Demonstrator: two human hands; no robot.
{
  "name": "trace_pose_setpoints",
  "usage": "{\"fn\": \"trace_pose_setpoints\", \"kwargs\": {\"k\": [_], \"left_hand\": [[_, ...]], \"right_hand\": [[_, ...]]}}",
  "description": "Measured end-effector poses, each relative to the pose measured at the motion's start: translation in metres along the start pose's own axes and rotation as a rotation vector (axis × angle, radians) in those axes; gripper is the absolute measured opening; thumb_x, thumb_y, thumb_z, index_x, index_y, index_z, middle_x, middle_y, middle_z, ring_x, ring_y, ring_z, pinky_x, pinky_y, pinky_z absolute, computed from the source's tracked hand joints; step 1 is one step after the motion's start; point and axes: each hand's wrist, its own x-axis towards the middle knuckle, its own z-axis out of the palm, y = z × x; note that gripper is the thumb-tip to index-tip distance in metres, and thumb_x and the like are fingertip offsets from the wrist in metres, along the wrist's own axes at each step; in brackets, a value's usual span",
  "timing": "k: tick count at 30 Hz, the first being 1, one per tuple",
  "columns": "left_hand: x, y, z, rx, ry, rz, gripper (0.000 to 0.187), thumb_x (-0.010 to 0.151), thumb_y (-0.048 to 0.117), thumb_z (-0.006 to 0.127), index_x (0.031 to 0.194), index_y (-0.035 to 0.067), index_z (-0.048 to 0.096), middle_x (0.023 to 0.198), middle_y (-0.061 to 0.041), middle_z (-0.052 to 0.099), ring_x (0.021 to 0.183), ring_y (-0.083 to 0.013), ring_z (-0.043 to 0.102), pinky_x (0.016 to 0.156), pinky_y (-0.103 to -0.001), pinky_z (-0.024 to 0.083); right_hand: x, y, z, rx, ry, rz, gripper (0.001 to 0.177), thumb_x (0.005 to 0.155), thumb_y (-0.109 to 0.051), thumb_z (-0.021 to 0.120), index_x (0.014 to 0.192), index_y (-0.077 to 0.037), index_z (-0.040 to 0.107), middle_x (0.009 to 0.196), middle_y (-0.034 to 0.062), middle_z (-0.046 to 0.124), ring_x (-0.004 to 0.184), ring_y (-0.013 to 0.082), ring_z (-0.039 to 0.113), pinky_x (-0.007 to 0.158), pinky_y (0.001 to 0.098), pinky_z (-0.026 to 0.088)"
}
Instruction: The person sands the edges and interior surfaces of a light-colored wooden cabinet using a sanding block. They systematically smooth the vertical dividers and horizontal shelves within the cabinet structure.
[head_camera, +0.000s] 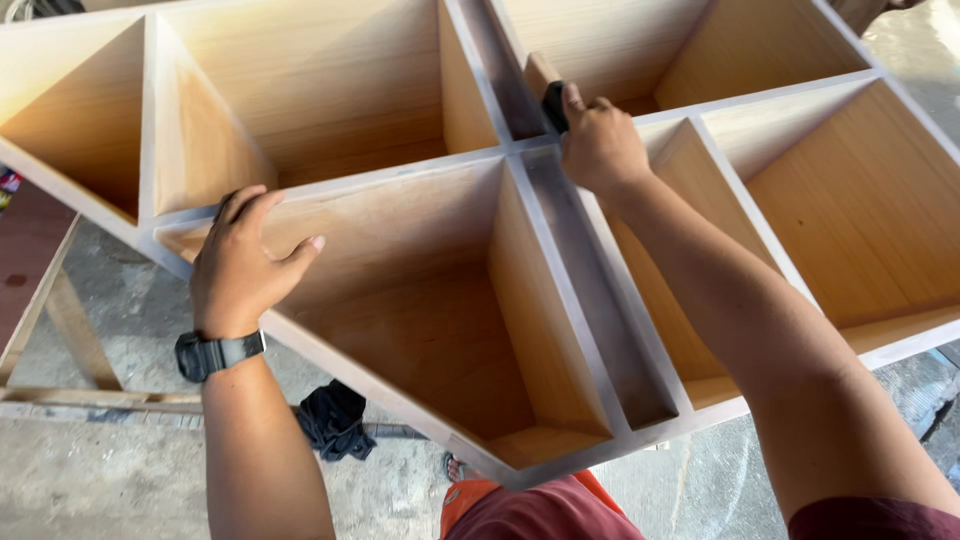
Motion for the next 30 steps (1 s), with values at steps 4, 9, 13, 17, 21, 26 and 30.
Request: {"fn": "trace_pose_setpoints", "kwargs": {"k": [4,9,13,17,21,26,30], "left_hand": [[0.004,0.008,-0.004,-0.005,-0.049,-0.047,0.069,0.082,0.034,0.090,0.140,0.000,0.073,0.147,-0.024,0.067,0.136,-0.0445,0.066,0.107,-0.056,0.056],[0.001,0.009,-0.002,0.008,-0.041,-0.075,0.069,0.081,0.035,0.090,0.140,0.001,0.074,0.146,-0.020,0.068,0.137,-0.0414,0.066,0.105,-0.057,0.057],[0.003,-0.001,0.000,-0.008,-0.062,-0.062,0.064,0.089,0.033,0.086,0.144,0.004,0.070,0.149,-0.011,0.062,0.140,-0.0309,0.058,0.096,-0.055,0.056],[0.003,-0.002,0.002,-0.002,-0.067,-0.078,0.063,0.089,0.034,0.086,0.142,0.005,0.070,0.147,-0.008,0.062,0.139,-0.0296,0.059,0.092,-0.056,0.057],[0.001,-0.001,0.002,0.002,-0.056,-0.053,0.062,0.088,0.032,0.087,0.140,0.003,0.070,0.145,-0.011,0.063,0.139,-0.0313,0.059,0.094,-0.057,0.057],[0.003,0.001,-0.002,0.012,-0.080,-0.089,0.063,0.088,0.033,0.087,0.142,0.006,0.070,0.147,-0.007,0.062,0.137,-0.0293,0.060,0.084,-0.058,0.058],[0.003,-0.002,0.001,-0.005,-0.056,-0.049,0.063,0.087,0.031,0.087,0.141,0.004,0.069,0.143,-0.009,0.062,0.137,-0.0307,0.059,0.091,-0.057,0.057]], "right_hand": [[-0.044,-0.008,-0.028,0.047,-0.044,-0.035,0.074,0.098,-0.018,0.069,0.168,-0.002,0.049,0.124,0.0323,0.071,0.103,0.0527,0.078,0.085,0.0588,0.065],[-0.043,-0.011,-0.026,0.008,-0.026,-0.060,0.070,0.100,-0.015,0.067,0.166,0.002,0.050,0.119,0.0326,0.072,0.102,0.0516,0.079,0.083,0.0553,0.066],[-0.007,-0.005,-0.016,0.150,-0.126,0.043,0.070,0.103,-0.017,0.055,0.170,-0.004,0.041,0.106,0.0287,0.065,0.085,0.0516,0.067,0.068,0.0604,0.055],[-0.049,-0.007,-0.019,0.141,-0.086,0.001,0.071,0.102,-0.016,0.056,0.170,-0.003,0.042,0.110,0.0288,0.065,0.083,0.0529,0.067,0.065,0.0612,0.054],[-0.037,-0.015,-0.025,0.149,-0.099,0.017,0.070,0.103,-0.016,0.053,0.170,-0.003,0.037,0.115,0.0334,0.065,0.088,0.0589,0.067,0.071,0.0666,0.054],[-0.018,-0.009,-0.024,0.152,-0.131,0.025,0.069,0.102,-0.016,0.057,0.168,-0.004,0.041,0.108,0.0289,0.065,0.085,0.0529,0.067,0.068,0.0617,0.055],[-0.060,-0.005,-0.023,0.076,-0.034,-0.041,0.073,0.099,-0.018,0.064,0.167,-0.002,0.045,0.100,0.0258,0.064,0.077,0.0497,0.067,0.057,0.0597,0.055]]}}
